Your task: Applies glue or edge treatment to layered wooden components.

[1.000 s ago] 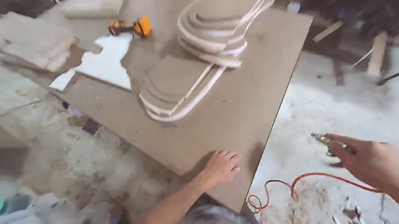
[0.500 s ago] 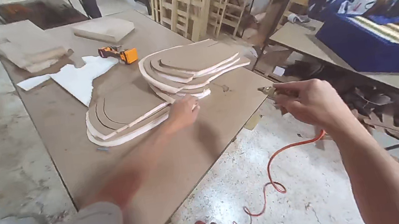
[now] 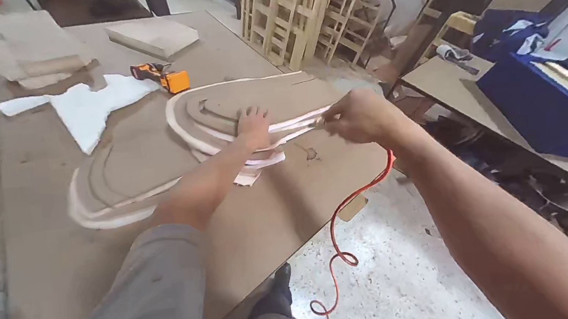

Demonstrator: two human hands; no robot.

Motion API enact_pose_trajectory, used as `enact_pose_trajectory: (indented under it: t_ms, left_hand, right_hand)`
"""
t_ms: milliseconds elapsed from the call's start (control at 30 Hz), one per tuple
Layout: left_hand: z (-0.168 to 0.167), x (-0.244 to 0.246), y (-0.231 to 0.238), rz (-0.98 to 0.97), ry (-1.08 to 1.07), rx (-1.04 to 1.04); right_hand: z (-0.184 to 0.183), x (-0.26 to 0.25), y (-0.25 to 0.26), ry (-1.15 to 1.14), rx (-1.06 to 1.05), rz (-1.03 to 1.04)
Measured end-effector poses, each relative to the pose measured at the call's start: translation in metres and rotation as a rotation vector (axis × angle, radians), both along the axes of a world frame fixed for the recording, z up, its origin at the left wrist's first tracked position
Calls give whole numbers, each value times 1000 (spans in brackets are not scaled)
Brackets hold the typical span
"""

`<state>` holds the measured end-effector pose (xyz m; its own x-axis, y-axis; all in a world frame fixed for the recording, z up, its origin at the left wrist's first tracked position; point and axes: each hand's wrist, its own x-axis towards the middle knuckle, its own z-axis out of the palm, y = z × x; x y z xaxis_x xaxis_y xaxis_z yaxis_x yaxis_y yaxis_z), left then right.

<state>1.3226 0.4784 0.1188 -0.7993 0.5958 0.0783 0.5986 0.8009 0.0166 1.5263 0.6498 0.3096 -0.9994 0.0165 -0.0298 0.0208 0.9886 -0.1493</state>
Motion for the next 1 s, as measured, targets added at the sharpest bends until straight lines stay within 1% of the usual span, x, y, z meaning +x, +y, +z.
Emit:
enact_pose_trajectory:
  t_ms: [33,100,133,167,233,267,300,367,400,467,500,567,600,667,700,767,833,867,900,933,967,1000]
  left_hand:
    - [-1,-19,11,-15,-11,-12]
    - [-2,-41,25,-87,-57,-45]
    - [6,-49,27,-139,-76,-98]
    - [20,-57,27,-193,-81,-143]
    - [59,-73,29,-235,-61,-130]
    - [84,-79,33,-210,-69,-88]
    - [104,-83,36,-164,-60,-35]
    - [134,-92,44,-56,-62,93]
    - [139,-97,47,-3,-69,157]
    - [143,-103,52,62,-51,238]
    - [149,-101,55,77,-29,247]
    - [162,-88,61,68,14,244]
    - [171,-78,64,66,24,247]
    - [189,-54,67,80,21,285]
    - [197,-42,66,89,17,311]
    - [201,-21,44,30,77,346]
    - [184,7,3,-103,186,340]
    - [183,42,-11,-133,129,333]
    - [177,87,-24,-135,54,384]
    - [156,138,-38,-81,27,514]
    - [124,197,-51,17,31,712]
    - [89,264,-60,160,75,952]
  right_hand:
    - [-1,-14,15,-27,-26,19]
    - [-2,-39,44,34,30,-58]
    - [-2,-53,61,64,48,-100]
    - [-1,-66,79,64,19,-106]
    - [-2,-90,112,5,-145,-10]
    - [-5,-101,124,2,-233,42]
    - [-8,-110,135,39,-250,54]
    - [-13,-133,158,178,-210,-28]
    - [-17,-145,173,186,-232,-38]
    - [-32,-167,202,80,-357,66]
    - [-41,-176,215,52,-404,97]
    - [-56,-191,240,106,-404,69]
    - [-62,-198,253,105,-423,79]
    - [-69,-202,274,11,-485,173]
    - [-73,-202,286,18,-434,172]
    - [-73,-201,334,123,-273,65]
    - [-74,-186,412,116,-153,-93]
    - [-72,-170,453,79,-112,-171]
    - [-70,-152,490,75,-85,-250]
    - [-72,-135,526,88,-53,-323]
    - [-78,-120,557,97,-43,-375]
    - [-84,-106,573,84,-64,-410]
